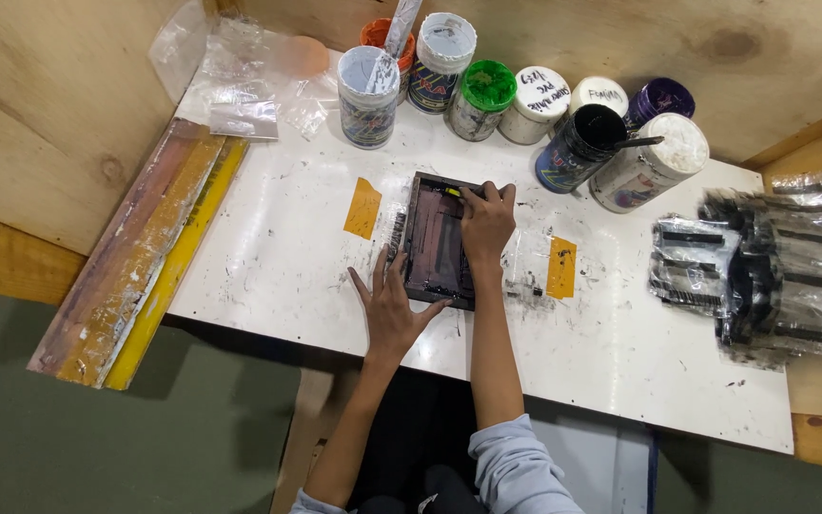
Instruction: The person prepares a printing block by applying dark ink with a yellow scraper. They then place a clear plastic sheet over the inked block and press it down to transfer the ink.
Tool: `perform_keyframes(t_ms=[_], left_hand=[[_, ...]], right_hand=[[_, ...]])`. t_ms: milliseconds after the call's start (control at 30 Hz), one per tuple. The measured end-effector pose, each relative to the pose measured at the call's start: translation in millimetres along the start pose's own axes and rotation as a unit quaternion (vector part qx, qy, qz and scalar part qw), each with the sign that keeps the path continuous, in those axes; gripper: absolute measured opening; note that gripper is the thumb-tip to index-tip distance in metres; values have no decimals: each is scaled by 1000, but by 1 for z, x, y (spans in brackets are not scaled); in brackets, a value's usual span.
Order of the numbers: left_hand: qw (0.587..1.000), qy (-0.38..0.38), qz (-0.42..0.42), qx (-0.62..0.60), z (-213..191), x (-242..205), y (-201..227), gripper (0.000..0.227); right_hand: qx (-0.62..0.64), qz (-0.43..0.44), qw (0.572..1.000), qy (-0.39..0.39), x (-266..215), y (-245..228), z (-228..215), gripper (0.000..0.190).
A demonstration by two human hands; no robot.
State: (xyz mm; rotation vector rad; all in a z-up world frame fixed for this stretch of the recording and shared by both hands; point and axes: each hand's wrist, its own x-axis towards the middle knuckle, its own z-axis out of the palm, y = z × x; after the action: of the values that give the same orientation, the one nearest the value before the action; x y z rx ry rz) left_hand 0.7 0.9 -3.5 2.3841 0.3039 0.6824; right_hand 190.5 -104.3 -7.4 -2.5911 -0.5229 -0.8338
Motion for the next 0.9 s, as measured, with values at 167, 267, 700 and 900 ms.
perform_keyframes(t_ms=[167,267,700,900], left_hand=[[1000,-2,-5,-12,1,0,0,96],[1000,-3,-7,-13,3,-1,0,97],[1000,5,-6,-20,1,0,1,96],[1000,1,-3,-15,4,0,-2,97]], right_hand=[[-2,-4,1000,-9,1,-9,-5,7],[0,6,1000,-24,1,-8,1,8],[-39,22,997,-67,-6,-4,20,10],[-42,-28,995,-89,-9,2,14,13]])
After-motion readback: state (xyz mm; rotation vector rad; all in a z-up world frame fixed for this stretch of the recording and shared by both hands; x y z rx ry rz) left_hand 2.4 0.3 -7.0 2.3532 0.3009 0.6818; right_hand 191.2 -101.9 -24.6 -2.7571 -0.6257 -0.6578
